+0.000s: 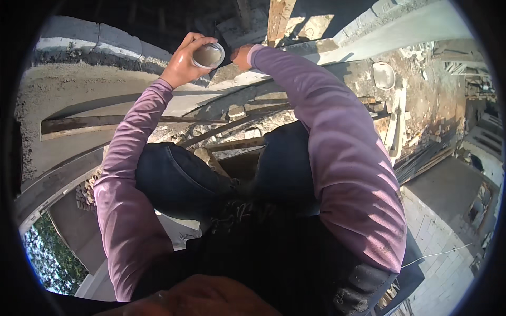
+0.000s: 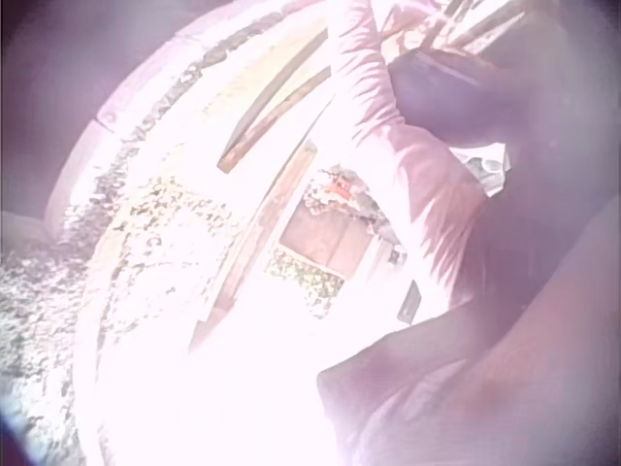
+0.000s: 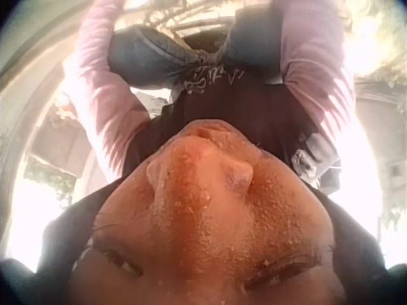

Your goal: The person uses a wooden board to level and smooth wet plaster on a wall. They also use a trowel and a plastic cup to apply more material to the surface.

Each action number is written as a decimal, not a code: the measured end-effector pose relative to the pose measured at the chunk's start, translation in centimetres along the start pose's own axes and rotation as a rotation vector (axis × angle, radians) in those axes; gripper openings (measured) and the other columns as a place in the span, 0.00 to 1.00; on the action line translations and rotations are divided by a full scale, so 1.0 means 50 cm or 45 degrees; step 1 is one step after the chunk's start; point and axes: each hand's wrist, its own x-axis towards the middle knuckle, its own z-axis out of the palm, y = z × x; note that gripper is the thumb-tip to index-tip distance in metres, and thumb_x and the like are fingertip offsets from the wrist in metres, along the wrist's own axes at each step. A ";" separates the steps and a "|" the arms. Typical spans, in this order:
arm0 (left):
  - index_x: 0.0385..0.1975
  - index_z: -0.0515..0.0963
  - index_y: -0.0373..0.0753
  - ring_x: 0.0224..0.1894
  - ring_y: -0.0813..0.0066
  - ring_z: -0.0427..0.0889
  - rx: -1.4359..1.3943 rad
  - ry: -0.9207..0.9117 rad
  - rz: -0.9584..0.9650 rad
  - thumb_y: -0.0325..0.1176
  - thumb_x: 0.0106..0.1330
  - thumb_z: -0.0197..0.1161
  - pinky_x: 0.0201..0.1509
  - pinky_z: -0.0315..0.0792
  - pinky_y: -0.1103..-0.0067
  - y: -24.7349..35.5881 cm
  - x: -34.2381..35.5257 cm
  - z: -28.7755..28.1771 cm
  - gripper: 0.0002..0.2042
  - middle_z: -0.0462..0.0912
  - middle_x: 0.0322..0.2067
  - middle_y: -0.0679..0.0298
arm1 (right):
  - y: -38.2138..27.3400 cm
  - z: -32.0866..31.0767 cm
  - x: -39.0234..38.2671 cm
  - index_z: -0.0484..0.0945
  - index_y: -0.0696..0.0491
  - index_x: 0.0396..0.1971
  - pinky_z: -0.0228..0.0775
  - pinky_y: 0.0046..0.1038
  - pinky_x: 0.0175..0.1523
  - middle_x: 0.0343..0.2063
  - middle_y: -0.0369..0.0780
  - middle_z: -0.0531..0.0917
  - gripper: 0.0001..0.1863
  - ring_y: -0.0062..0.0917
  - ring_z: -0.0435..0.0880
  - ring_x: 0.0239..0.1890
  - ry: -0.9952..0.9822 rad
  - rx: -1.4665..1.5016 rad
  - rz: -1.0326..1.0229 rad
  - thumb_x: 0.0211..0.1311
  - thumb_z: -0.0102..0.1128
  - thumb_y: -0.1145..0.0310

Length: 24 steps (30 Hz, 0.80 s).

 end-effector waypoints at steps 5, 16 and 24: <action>0.59 0.73 0.48 0.47 0.56 0.82 0.181 -0.265 -0.078 0.26 0.43 0.76 0.51 0.78 0.65 0.029 -0.019 0.018 0.37 0.69 0.48 0.60 | -0.032 0.011 -0.005 0.76 0.56 0.52 0.75 0.41 0.57 0.50 0.50 0.82 0.20 0.46 0.82 0.54 -0.033 0.051 0.029 0.59 0.55 0.66; 0.61 0.72 0.48 0.49 0.53 0.81 0.580 -0.185 0.181 0.29 0.45 0.77 0.52 0.79 0.66 0.042 0.014 0.051 0.37 0.70 0.49 0.57 | 0.010 0.137 0.059 0.77 0.51 0.42 0.76 0.36 0.38 0.33 0.39 0.82 0.11 0.29 0.83 0.34 0.081 3.179 0.433 0.67 0.52 0.62; 0.54 0.78 0.41 0.47 0.61 0.79 0.165 0.448 -0.500 0.41 0.44 0.82 0.53 0.76 0.70 -0.032 0.015 -0.021 0.33 0.76 0.44 0.56 | -0.031 -0.138 0.060 0.76 0.54 0.35 0.66 0.21 0.21 0.23 0.35 0.76 0.07 0.21 0.75 0.21 0.215 2.632 0.507 0.68 0.47 0.72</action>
